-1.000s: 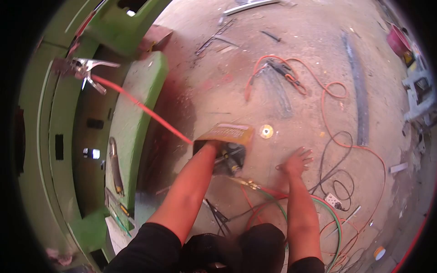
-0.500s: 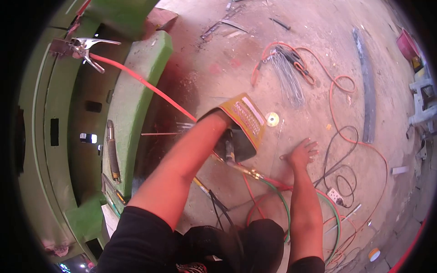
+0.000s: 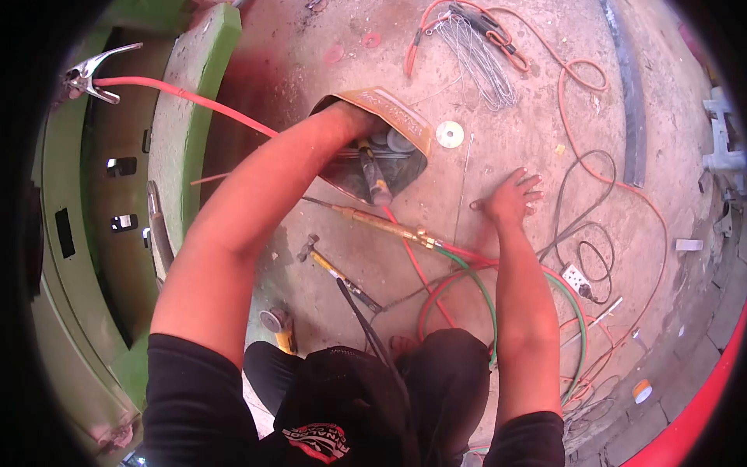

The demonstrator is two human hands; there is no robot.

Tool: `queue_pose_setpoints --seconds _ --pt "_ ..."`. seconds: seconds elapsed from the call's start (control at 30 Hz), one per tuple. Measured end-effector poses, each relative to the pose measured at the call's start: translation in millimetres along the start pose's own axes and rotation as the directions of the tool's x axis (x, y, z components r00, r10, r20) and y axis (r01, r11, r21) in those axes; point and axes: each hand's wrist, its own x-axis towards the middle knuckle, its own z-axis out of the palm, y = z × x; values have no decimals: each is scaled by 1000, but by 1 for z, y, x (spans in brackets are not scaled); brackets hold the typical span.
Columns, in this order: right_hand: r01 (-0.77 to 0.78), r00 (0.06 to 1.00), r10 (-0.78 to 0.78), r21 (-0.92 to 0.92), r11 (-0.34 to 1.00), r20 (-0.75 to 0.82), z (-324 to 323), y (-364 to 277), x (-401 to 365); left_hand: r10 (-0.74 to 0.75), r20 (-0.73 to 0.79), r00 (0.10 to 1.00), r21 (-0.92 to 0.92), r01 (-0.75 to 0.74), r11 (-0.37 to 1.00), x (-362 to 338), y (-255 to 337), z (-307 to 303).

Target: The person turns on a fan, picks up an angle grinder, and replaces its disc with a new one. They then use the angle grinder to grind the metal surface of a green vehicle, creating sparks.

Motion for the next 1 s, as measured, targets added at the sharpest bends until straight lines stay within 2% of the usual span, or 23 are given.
queue_pose_setpoints --seconds 0.03,0.07,0.1,0.13,0.17,0.2,0.27,0.3,0.33,0.4,0.47,0.53,0.6,0.67,0.73,0.8,0.83,0.9,0.93,0.97,1.0 --pt "1 1000 -1 -2 1000 0 0 -1 0 204 -264 943 285 -125 950 30 -29 30" --pt "2 1000 -2 2 1000 -4 0 0 0 445 -435 783 564 -149 813 44 -44 49" --pt "1 1000 -1 8 1000 -7 0 0 -1 263 -240 934 539 -97 837 17 -20 21" --pt "1 1000 -1 9 1000 -5 -1 0 -1 43 -28 999 548 -20 836 1 17 -20" --pt "-5 1000 5 1 1000 -10 -1 0 -2 -190 183 964 573 52 818 -8 48 -53" --pt "-3 1000 3 -5 1000 -17 -1 -1 -2 -199 183 963 576 59 816 -15 56 -69" --pt "-11 1000 11 -6 1000 -16 3 7 2 -68 146 987 634 -41 772 -28 60 -94" --pt "-6 1000 6 -9 1000 -22 3 -1 2 35 56 998 554 -61 831 -44 62 -108" --pt "-13 1000 12 -17 1000 -26 4 -1 2 72 3 997 601 -60 797 -56 68 -114" --pt "-14 1000 13 -52 999 -10 3 -1 2 171 -155 973 571 -53 819 -87 72 -117" --pt "-14 1000 12 -55 998 -27 8 0 7 182 -252 951 479 -41 877 -128 83 -124" --pt "8 1000 -10 -89 996 -19 10 3 12 185 -496 849 329 -13 944 -175 88 -114" --pt "26 999 -29 -127 992 -21 12 5 17 175 -769 615 114 -138 984 -218 78 -81" --pt "34 999 -39 -167 985 -25 14 8 24 16 -703 711 -131 -151 980 -276 76 -59" --pt "61 995 -80 -301 952 -51 26 16 51 -78 -604 793 -230 -80 970 -337 65 -25" --pt "97 993 -114 -323 941 -34 22 16 51 -222 -443 868 -356 57 933 -408 64 -4" --pt "75 993 -98 -294 953 -67 27 21 60 -268 -465 844 -359 97 928 -441 66 8" --pt "165 974 -214 -420 892 -70 39 35 84 -359 -399 844 -421 178 889 -511 72 35" --pt "232 945 -312 -472 850 -97 38 34 72 -375 -349 858 -412 219 885 -543 78 40" --pt "289 925 -368 -457 841 -92 27 22 38 -449 -368 814 -432 277 858 -572 88 49" --pt "439 804 -550 -397 806 -227 42 22 34 -434 -337 835 -377 303 875 -596 93 52"
